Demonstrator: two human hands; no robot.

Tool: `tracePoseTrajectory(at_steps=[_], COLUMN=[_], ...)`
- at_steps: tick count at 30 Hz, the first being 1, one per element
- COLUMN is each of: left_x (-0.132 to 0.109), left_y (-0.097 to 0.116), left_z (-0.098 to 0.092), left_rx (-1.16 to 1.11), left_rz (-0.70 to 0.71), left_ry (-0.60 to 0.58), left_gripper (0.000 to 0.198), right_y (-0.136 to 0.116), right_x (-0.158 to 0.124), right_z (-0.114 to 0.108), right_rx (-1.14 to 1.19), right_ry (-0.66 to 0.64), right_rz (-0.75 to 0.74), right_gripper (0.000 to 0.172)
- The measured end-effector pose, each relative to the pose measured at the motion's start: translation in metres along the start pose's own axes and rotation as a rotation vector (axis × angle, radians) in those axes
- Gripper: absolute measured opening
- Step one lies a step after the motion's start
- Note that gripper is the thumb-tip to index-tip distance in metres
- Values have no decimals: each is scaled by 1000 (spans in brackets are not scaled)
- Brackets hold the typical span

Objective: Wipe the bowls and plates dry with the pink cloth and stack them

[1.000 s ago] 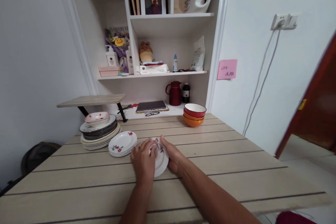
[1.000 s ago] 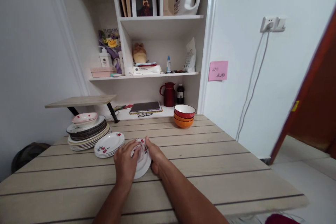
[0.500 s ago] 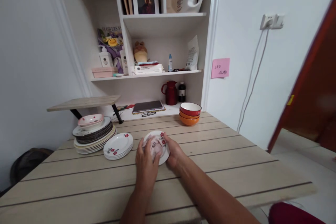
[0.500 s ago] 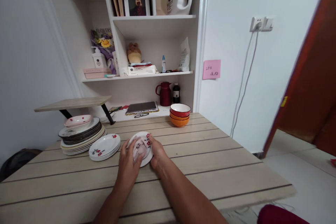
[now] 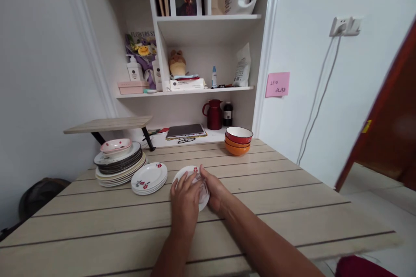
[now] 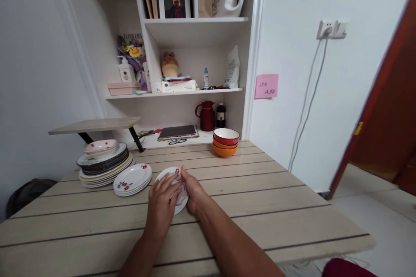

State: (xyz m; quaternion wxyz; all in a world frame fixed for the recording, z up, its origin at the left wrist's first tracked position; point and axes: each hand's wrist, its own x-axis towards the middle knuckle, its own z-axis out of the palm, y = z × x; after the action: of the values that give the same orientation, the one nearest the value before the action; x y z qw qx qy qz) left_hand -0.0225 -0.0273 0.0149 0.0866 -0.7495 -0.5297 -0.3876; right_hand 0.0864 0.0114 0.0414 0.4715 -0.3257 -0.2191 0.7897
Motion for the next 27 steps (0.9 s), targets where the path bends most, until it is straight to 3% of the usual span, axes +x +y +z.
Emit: tracePoseTrajectory(at_steps=[5,10,13,19,27], left_x=[5,8,6,5,3], left_y=[-4,-10,-8,1,7], left_z=[-6,-9,-9,-5,-2], left_rx=[96,193,217,100,-49], left_rz=[-159,-310,-333,-218,-78], left_ry=[96,137,102,-40,-80], left_gripper=[30,29,30,35,33], right_y=[11,14,8,-9,-5], right_x=[-4,3,10,17,10], right_z=[3,1,-4,-15,-10], right_rx=[-59,2,56,176,160], right_ry=[-76,-76,-35,14,-49], right_rz=[-8,-82,-92,-143,-64], right_gripper=[45,22,19,26,34])
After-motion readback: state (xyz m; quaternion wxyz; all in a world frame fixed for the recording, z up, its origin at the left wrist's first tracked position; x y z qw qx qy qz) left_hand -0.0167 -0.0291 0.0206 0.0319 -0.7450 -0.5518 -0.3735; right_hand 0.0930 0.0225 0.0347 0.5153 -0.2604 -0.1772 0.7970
